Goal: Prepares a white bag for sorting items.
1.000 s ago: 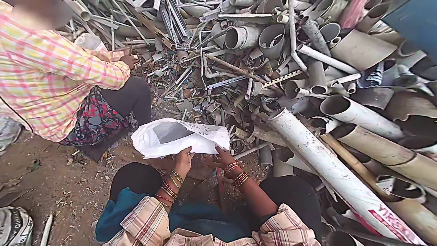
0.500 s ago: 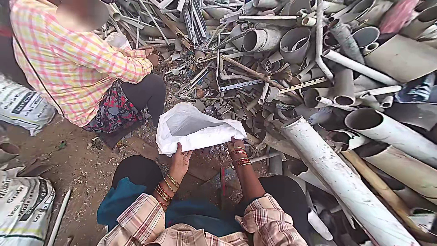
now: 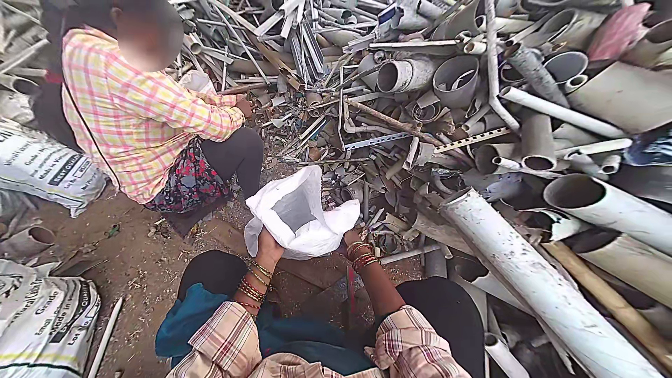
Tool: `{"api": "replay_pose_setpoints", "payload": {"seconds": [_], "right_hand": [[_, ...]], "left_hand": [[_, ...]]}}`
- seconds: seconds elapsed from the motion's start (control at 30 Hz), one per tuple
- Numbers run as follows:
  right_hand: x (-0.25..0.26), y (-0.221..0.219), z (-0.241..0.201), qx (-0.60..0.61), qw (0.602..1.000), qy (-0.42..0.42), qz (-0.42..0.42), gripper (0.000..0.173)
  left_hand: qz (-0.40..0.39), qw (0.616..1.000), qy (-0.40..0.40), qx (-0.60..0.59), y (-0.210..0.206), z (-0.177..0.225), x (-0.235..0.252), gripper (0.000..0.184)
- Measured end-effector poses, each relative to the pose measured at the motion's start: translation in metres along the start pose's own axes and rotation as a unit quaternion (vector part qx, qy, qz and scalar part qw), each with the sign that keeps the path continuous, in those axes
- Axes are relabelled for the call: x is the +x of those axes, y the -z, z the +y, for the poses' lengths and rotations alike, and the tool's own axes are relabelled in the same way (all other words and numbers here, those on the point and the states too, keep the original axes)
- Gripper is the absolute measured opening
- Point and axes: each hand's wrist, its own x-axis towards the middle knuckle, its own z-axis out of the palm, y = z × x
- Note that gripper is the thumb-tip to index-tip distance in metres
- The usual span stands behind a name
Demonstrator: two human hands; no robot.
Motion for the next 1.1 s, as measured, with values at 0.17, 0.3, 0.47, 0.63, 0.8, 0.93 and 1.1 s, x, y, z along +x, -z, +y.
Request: {"api": "replay_pose_setpoints", "payload": {"seconds": [0.17, 0.3, 0.47, 0.63, 0.8, 0.93, 1.1], "right_hand": [[0.01, 0.047, -0.015, -0.484, 0.867, 0.04, 0.112, 0.069], [-0.04, 0.067, -0.083, -0.379, 0.855, 0.246, 0.255, 0.047], [-0.086, 0.036, -0.087, -0.366, 0.662, 0.648, 0.088, 0.034], [-0.105, -0.032, -0.077, -0.46, 0.474, 0.751, -0.025, 0.019], [-0.124, -0.037, -0.109, -0.501, 0.566, 0.654, -0.02, 0.014], [-0.126, -0.032, -0.119, -0.522, 0.628, 0.577, -0.023, 0.019], [-0.116, -0.02, -0.129, -0.493, 0.767, 0.391, -0.123, 0.025]], "left_hand": [[0.009, 0.998, 0.029, 0.051, 0.007, 0.004, 0.008, 0.054], [0.015, 0.997, 0.025, 0.064, 0.004, 0.009, 0.003, 0.054], [-0.016, 0.985, 0.032, 0.167, -0.006, 0.004, -0.013, 0.053], [-0.09, 0.947, -0.03, 0.307, -0.017, 0.003, -0.046, 0.048], [-0.134, 0.869, -0.114, 0.462, -0.015, 0.02, -0.044, 0.044], [-0.184, 0.786, -0.131, 0.575, -0.017, 0.035, -0.044, 0.046], [-0.293, 0.761, -0.103, 0.569, -0.013, 0.048, -0.031, 0.043]]}}
